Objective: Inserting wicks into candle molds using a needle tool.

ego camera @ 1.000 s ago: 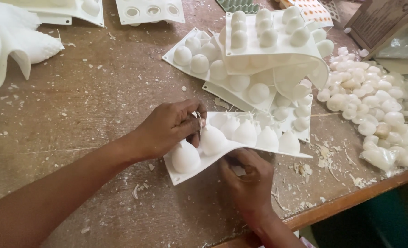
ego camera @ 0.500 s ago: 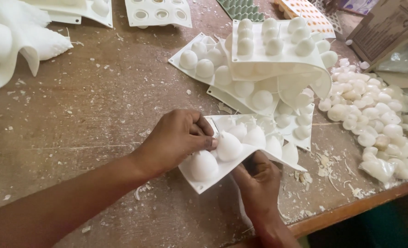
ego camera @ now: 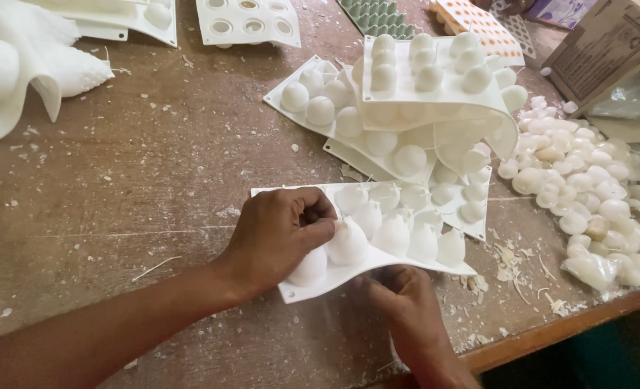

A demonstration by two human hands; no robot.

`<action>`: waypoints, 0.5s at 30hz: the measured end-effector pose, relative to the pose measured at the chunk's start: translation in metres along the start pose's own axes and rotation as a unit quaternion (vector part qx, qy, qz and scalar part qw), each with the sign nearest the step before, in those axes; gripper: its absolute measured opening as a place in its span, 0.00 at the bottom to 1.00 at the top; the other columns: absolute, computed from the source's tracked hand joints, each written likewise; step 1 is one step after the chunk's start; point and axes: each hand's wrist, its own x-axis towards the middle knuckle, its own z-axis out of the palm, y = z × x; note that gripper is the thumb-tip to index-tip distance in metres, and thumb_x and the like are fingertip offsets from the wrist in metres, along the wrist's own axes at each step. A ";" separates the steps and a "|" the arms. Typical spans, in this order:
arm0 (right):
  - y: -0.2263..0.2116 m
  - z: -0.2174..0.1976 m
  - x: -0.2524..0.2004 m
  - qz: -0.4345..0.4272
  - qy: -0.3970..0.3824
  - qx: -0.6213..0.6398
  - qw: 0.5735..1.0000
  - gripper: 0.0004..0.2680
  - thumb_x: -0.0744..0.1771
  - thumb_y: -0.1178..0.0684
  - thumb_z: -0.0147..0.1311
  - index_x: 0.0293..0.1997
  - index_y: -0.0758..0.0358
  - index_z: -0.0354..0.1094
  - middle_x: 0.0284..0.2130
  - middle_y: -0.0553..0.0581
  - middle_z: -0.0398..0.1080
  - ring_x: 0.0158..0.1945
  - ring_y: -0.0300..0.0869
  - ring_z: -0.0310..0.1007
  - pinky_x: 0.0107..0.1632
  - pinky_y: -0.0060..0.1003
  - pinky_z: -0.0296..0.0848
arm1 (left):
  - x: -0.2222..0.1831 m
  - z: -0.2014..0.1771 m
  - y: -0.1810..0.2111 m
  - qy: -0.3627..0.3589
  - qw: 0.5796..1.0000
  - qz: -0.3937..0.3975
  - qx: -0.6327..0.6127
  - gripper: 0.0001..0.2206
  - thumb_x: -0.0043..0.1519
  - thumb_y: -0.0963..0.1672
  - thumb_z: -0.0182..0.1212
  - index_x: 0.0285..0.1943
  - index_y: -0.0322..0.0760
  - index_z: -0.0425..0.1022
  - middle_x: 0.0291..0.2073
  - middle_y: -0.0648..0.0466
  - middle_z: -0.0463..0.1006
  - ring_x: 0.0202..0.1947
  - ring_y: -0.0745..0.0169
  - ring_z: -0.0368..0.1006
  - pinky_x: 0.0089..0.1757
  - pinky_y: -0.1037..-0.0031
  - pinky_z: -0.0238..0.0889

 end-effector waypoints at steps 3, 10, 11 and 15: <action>0.001 -0.009 -0.011 0.042 0.021 -0.006 0.999 0.10 0.61 0.59 0.62 0.40 0.77 0.74 0.29 0.64 0.80 0.30 0.43 0.77 0.37 0.38 0.77 | 0.000 0.003 -0.005 0.002 1.000 0.008 0.003 0.07 0.56 0.45 0.66 0.34 0.36 0.82 0.25 0.55 0.85 0.24 0.69 0.81 0.32 0.75 0.75; 0.027 -0.039 -0.019 0.039 0.037 -0.093 0.994 0.05 0.61 0.60 0.63 0.35 0.70 0.74 0.26 0.57 0.77 0.29 0.39 0.73 0.35 0.34 0.74 | -0.006 0.006 -0.005 -0.009 0.999 0.032 0.020 0.07 0.55 0.45 0.67 0.35 0.35 0.81 0.23 0.53 0.84 0.22 0.66 0.80 0.30 0.72 0.73; 0.029 -0.043 -0.021 0.032 0.026 -0.104 0.994 0.04 0.61 0.61 0.63 0.34 0.70 0.74 0.26 0.57 0.76 0.29 0.39 0.72 0.34 0.34 0.72 | -0.005 0.006 -0.006 -0.012 0.999 0.031 0.025 0.07 0.55 0.45 0.67 0.35 0.35 0.81 0.23 0.53 0.84 0.22 0.66 0.80 0.30 0.72 0.72; 0.025 -0.058 -0.028 0.049 0.003 -0.153 0.987 0.04 0.60 0.61 0.64 0.33 0.68 0.74 0.25 0.55 0.74 0.28 0.38 0.71 0.33 0.34 0.69 | -0.004 0.005 -0.003 -0.040 0.998 0.022 0.049 0.07 0.56 0.45 0.66 0.35 0.37 0.81 0.22 0.54 0.83 0.21 0.66 0.79 0.30 0.72 0.72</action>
